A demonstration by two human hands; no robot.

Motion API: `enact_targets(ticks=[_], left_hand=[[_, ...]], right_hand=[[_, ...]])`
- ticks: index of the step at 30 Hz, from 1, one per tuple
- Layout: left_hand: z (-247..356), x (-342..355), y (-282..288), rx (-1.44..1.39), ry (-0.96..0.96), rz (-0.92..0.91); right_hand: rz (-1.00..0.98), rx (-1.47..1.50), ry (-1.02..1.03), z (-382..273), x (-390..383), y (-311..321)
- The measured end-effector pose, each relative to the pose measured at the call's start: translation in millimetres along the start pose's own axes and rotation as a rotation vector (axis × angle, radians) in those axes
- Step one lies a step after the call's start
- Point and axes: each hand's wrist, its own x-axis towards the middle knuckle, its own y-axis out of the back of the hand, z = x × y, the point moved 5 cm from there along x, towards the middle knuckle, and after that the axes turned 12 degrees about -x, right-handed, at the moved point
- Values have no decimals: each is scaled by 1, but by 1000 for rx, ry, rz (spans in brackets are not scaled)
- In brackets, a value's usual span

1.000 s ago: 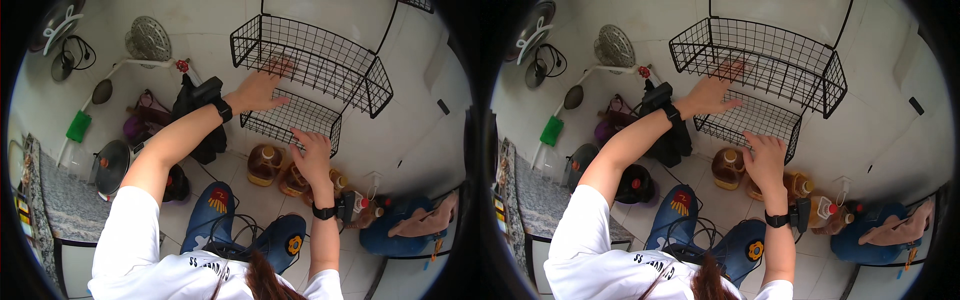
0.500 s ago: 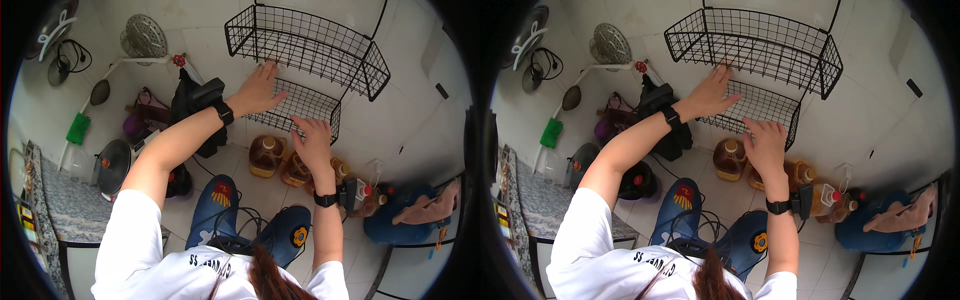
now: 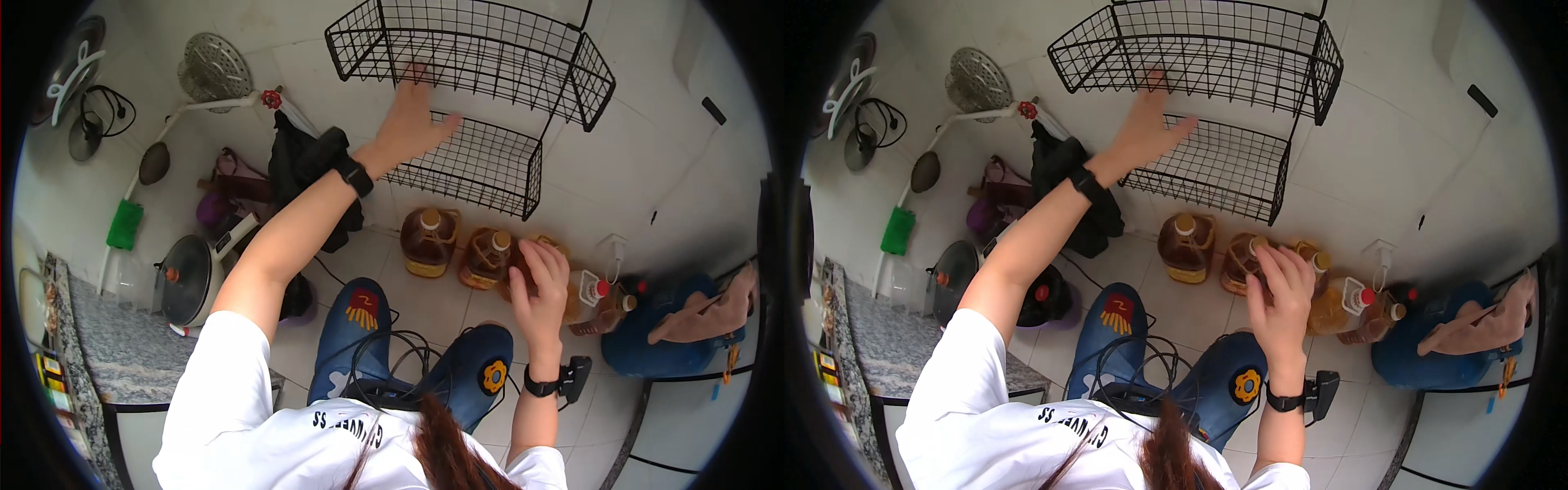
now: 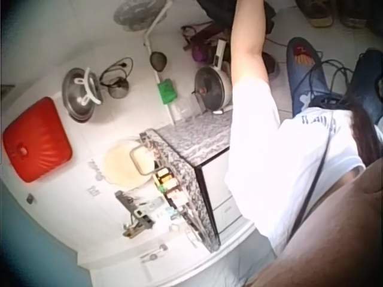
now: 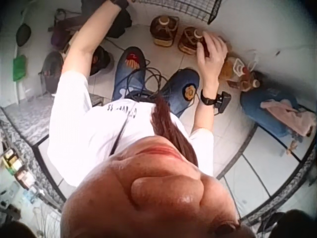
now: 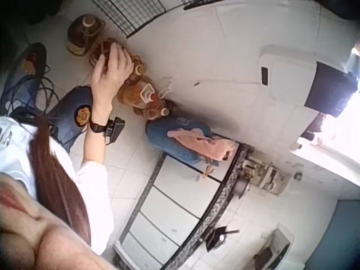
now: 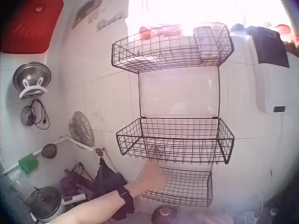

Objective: Cleaning a wall and installing an adhesive wire shelf.

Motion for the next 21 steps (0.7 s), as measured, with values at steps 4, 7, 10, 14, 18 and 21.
enact_targets(ticks=[4, 7, 10, 14, 18, 21], left_hand=[[-18, 2, -11, -16, 215, -84], [-16, 0, -16, 153, -19, 76], [-19, 4, -4, 76, 38, 130], [-13, -6, -17, 345, -210, 164], [-17, 11, -6, 195, 14, 96], [-25, 10, -7, 126, 94, 220]], right_hand=[[-27, 2, -157, 29, -52, -13], [-69, -12, -287, 53, -93, -35], [-100, 0, -370, 64, -116, -60], [-77, 5, -407, 71, -131, -79], [-88, -37, -385, 68, -148, -95], [-84, -32, -375, 63, -147, -98]])
